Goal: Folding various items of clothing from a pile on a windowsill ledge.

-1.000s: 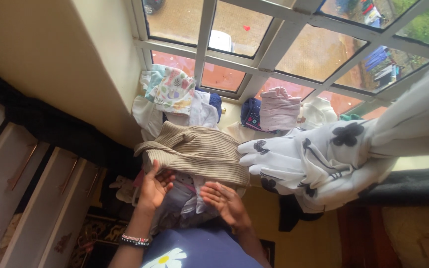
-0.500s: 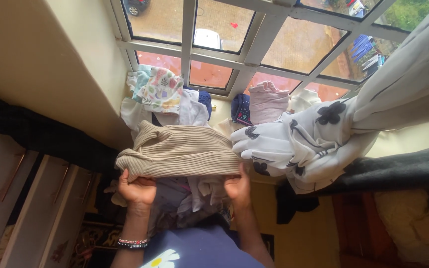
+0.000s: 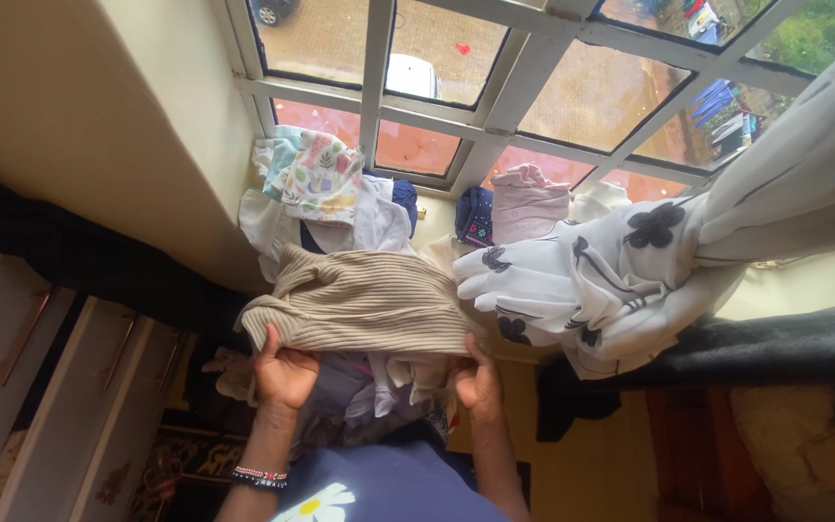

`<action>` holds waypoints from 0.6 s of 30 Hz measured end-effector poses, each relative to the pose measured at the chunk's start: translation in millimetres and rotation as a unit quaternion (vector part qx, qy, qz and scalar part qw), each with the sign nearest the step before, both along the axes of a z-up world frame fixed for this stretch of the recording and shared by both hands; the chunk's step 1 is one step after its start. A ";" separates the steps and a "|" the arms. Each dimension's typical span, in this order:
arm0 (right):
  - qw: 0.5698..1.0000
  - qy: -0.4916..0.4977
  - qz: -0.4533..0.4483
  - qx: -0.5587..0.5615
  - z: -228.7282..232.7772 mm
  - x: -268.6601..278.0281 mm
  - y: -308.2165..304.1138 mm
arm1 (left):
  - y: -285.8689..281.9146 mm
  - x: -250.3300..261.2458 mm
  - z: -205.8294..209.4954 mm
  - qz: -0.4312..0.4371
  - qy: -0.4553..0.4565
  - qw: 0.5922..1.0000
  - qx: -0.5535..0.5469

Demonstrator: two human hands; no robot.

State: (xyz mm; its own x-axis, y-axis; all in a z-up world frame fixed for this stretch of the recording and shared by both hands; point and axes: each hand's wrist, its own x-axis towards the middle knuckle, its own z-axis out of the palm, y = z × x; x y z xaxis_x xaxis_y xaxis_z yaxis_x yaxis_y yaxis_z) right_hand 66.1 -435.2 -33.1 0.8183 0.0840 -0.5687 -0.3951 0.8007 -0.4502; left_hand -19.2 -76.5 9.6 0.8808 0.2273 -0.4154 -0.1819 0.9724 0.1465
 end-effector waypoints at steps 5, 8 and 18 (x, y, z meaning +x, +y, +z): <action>0.991 -0.054 -0.091 -0.079 0.4 6.6 -22.7 | -19.5 -10.5 19.0 -0.003 -0.084 0.996 -0.005; 0.980 -0.103 -0.119 -0.121 0.5 7.7 -30.9 | -24.3 -9.3 -5.8 -0.023 -0.063 0.998 -0.009; 0.565 -0.312 0.078 -0.760 130.3 -37.9 76.0 | -29.6 -4.5 -21.5 -0.032 -0.031 0.998 -0.045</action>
